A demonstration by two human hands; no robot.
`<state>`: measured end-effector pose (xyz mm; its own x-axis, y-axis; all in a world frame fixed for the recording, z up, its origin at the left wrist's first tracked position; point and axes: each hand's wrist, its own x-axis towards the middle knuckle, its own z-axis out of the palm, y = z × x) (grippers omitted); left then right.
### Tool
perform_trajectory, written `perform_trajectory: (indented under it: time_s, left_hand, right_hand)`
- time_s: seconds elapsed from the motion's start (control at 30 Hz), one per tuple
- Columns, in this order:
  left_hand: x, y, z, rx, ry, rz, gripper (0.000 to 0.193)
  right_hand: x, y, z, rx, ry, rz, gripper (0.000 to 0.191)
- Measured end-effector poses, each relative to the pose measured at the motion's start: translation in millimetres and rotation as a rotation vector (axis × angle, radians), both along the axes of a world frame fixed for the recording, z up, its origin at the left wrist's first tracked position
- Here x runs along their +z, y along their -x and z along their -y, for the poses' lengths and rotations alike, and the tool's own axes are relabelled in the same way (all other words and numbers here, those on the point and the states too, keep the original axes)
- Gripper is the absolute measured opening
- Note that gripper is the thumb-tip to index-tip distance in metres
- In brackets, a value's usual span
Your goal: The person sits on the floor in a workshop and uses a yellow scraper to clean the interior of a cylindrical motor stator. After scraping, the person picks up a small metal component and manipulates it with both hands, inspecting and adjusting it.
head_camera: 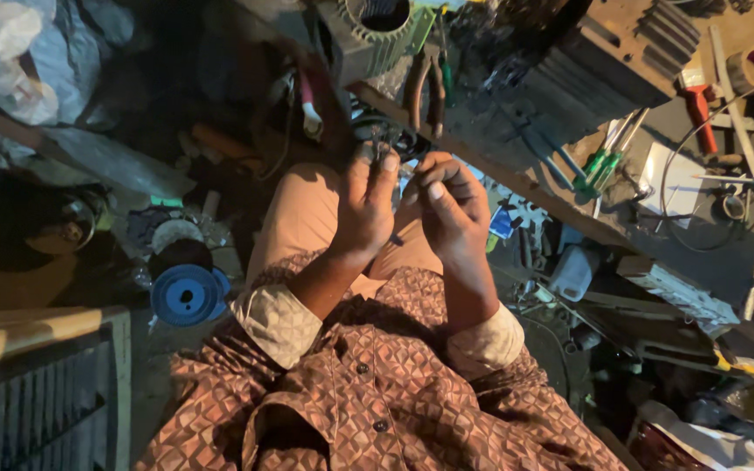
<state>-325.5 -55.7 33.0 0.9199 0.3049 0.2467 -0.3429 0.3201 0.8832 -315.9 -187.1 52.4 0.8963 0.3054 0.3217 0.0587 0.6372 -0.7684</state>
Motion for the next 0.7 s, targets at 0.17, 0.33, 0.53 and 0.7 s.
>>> perform_trajectory:
  time_s: [0.17, 0.33, 0.53, 0.7]
  left_hand:
    - [2, 1, -1, -0.043, 0.065, -0.028, 0.016]
    - [6, 1, -1, -0.052, 0.116, -0.070, 0.016]
    - [8, 3, -3, -0.096, 0.153, -0.073, 0.016]
    - [12, 4, -3, -0.023, 0.029, -0.025, 0.015]
  right_hand:
    - [4, 1, 1, 0.038, -0.032, -0.050, 0.015]
    - [6, 1, -2, 0.044, -0.040, -0.056, 0.016]
    - [6, 1, -2, 0.046, -0.035, -0.055, 0.016]
    - [7, 1, -2, 0.048, -0.045, -0.065, 0.015]
